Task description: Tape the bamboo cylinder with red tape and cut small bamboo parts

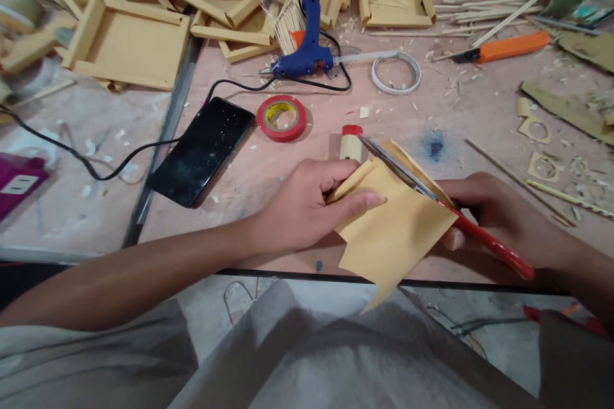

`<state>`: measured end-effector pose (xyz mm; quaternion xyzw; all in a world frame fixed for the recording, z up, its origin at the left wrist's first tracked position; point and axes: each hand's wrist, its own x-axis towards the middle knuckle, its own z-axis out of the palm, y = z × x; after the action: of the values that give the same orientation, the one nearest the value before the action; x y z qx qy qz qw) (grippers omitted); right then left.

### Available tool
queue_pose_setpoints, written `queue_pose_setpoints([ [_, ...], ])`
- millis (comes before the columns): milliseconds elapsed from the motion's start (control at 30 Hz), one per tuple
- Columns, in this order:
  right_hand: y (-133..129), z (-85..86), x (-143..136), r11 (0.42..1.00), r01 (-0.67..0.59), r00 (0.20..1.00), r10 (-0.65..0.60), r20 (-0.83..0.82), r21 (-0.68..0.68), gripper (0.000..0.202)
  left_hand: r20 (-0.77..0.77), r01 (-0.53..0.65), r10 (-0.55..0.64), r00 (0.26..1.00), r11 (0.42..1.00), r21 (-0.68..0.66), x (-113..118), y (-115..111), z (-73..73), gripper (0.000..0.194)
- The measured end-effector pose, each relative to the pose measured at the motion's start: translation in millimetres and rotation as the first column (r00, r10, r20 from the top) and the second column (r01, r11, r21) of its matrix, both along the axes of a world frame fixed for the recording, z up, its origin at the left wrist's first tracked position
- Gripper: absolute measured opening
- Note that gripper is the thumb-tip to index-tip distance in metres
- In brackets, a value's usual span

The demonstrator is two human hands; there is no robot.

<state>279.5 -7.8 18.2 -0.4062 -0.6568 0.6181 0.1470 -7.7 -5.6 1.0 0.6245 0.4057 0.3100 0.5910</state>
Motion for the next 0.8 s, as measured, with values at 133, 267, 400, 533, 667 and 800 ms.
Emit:
queue_pose_setpoints([
  [133,2,-2.2,4,0.995,0.051,0.999,-0.052,0.011,0.088,0.029,0.027,0.019,-0.020,0.999,0.999,0.051,-4,0,3.4,0.026],
  [267,10,2.0,15,0.913,0.152,0.977,-0.197,0.084,0.379,0.048,0.109,-0.155,0.134,0.985,0.965,0.213,-19,23,9.0,0.019],
  [400,19,7.0,32,0.831,0.265,0.914,-0.378,0.148,0.488,0.056,0.041,-0.245,0.258,0.965,0.842,0.480,-28,91,20.1,0.026],
  [533,23,13.2,39,0.727,0.265,0.878,-0.453,0.153,0.634,0.052,-0.289,-0.164,0.391,0.874,0.797,0.582,-6,177,29.7,0.021],
  [667,26,19.3,39,0.672,0.273,0.853,-0.500,0.150,0.688,0.051,-0.385,-0.145,0.529,0.756,0.709,0.690,41,229,27.2,0.038],
  [800,40,24.6,58,0.575,0.386,0.769,-0.632,0.093,0.721,0.049,-0.467,0.117,0.474,0.746,0.597,0.793,99,212,26.1,0.065],
])
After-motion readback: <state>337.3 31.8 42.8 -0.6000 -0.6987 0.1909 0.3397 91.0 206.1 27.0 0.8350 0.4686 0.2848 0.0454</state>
